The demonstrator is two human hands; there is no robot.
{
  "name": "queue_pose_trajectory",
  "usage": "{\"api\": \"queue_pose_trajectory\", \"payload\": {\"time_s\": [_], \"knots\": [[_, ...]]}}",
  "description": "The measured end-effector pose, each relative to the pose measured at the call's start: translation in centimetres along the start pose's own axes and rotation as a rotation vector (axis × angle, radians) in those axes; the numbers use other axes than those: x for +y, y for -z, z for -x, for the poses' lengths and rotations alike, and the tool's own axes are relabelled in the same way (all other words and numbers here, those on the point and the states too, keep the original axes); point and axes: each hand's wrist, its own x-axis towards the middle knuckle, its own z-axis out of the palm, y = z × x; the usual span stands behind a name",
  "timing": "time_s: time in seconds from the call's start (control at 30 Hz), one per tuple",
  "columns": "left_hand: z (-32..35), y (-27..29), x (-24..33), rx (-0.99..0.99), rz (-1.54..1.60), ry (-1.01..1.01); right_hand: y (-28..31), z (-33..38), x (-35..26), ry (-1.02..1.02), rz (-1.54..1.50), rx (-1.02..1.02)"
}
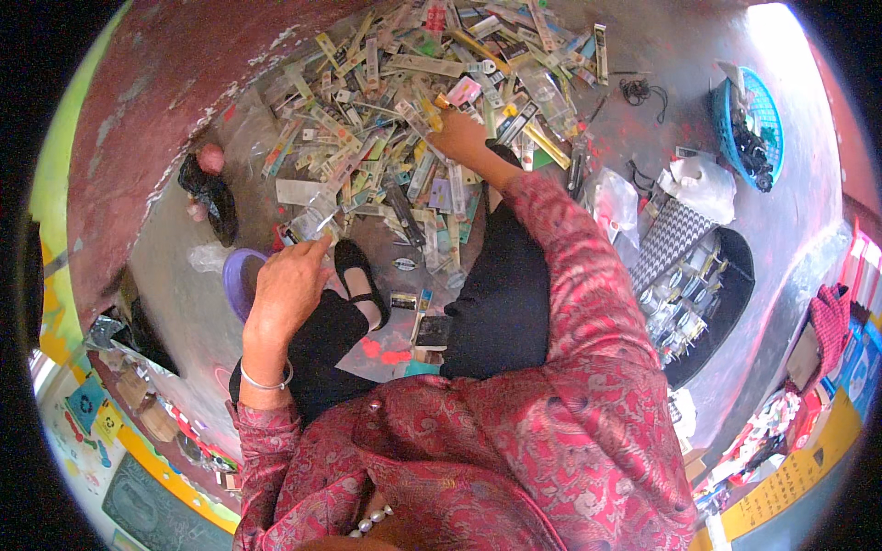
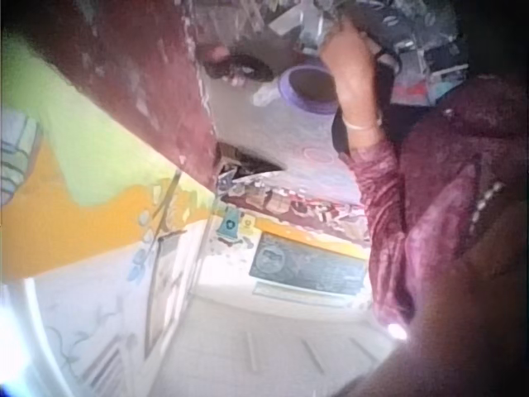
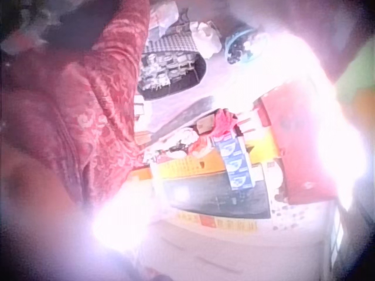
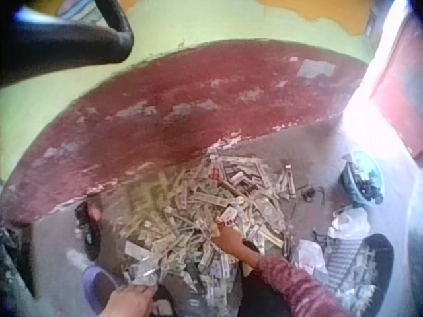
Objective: The person sorts through a pile of discarded packaging and paper on the floor, picking up plastic-wrapped items, wiping them with a cloth, and placing them into bags and containers.
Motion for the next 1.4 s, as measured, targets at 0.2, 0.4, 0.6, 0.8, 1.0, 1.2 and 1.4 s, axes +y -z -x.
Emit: {"api": "queue_pose_trajectory", "payload": {"time_s": [0.2,0.4,0.6,0.8,1.0,1.2,1.4], "knots": [[-0.5,0.0,0.3,-0.006,-0.012,0.002,-1.9,0.1,-1.1,0.002,0.111,-0.154],[-0.6,0.8,0.0,0.018,-0.026,0.045,-1.5,2.2,-1.7,-0.031,-0.202,-0.146],[-2.2,0.4,-1.9,0.43,0.444,0.212,4.4,5.0,-10.5,0.461,-0.785,-0.593],[-2.6,1.7,-1.8,0.075,1.717,0.265,7.1,8.1,-15.7,0.559,-1.367,-1.35],[-2.9,-0.2,-2.4,0.376,1.87,0.243,7.5,7.7,-14.5,0.437,-1.363,-1.431],[-3.7,2.1,-1.7,0.665,1.995,0.502,3.1,-3.4,-5.8,0.592,-0.578,-0.326],[-2.6,0.6,-2.5,0.516,2.17,0.458,1.3,-9.9,-3.6,0.429,0.272,0.022]]}}
